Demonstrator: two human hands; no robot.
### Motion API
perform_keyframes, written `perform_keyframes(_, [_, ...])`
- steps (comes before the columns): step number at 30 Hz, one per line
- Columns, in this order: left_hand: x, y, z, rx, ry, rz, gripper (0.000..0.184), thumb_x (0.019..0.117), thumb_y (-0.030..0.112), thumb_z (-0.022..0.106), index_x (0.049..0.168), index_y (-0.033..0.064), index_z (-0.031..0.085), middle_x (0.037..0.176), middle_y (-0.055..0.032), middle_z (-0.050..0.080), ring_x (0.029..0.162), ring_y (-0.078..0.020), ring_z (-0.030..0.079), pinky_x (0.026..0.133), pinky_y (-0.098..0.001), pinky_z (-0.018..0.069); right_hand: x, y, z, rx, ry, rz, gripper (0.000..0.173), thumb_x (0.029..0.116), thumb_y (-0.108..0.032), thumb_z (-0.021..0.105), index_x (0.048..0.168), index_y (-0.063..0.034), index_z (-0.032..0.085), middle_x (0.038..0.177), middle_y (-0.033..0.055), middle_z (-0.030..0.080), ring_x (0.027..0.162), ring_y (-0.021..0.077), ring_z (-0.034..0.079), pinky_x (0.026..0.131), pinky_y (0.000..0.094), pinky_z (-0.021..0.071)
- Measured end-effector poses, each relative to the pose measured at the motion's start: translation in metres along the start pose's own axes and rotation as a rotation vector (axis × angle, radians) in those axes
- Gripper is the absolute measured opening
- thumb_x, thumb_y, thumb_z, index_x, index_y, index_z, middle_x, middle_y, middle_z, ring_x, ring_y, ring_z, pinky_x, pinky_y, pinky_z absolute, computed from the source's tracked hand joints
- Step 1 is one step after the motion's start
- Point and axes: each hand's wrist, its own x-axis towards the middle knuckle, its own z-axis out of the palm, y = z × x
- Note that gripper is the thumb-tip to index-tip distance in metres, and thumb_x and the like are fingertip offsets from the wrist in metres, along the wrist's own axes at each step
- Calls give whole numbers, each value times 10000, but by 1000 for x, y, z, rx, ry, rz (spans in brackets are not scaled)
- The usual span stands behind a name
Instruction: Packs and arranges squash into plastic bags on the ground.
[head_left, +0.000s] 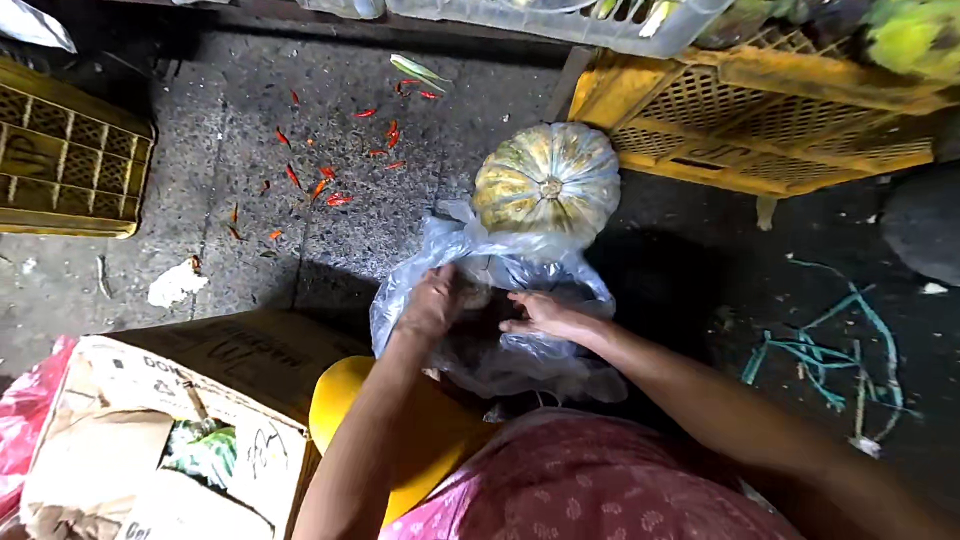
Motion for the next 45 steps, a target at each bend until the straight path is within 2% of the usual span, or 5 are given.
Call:
perform_keyframes(14, [44, -16, 11, -542, 31, 83, 416, 1040, 238, 567, 1346, -44, 588, 1321, -232, 633, 1242, -300, 610, 1107, -459, 465, 48, -30, 37, 825, 595, -80, 791, 819, -347, 857, 1423, 31, 513, 1363, 208, 623, 1295, 262, 592, 1143, 430, 455])
perform_keyframes(28, [68, -51, -19, -220, 158, -211, 441, 1046, 316, 572, 1318, -27, 620, 1358, -251, 618, 1284, -411, 583, 1056, -593, 466, 81, -46, 6, 653, 501, 74, 967, 900, -440, 768, 1606, -33, 249, 1599, 245, 362, 1475, 377, 368, 1188, 594, 309])
perform_keyframes(33, [52, -38, -37, -284, 161, -298, 367, 1034, 210, 561, 1314, -13, 643, 1382, -216, 620, 1318, -366, 568, 1099, -544, 437, 48, -55, 35, 605, 430, -164, 832, 878, -140, 794, 1540, 50, 327, 1432, 246, 549, 1292, 250, 581, 1109, 382, 465])
perform_keyframes(39, [100, -88, 2, -241, 120, -337, 495, 964, 306, 658, 1331, -25, 622, 1365, -253, 614, 1308, -402, 564, 1095, -581, 437, 42, -56, 73, 407, 289, -183, 1095, 698, -415, 928, 1547, -28, 354, 1427, 172, 574, 1313, 228, 568, 1142, 398, 446])
perform_keyframes(45, [110, -113, 13, -570, -100, -208, 426, 1083, 275, 502, 1364, -36, 576, 1330, -271, 608, 1213, -373, 604, 1033, -540, 469, 64, -36, 52, 693, 505, -168, 1072, 773, -336, 884, 1590, 2, 278, 1537, 203, 472, 1396, 219, 501, 1176, 361, 406])
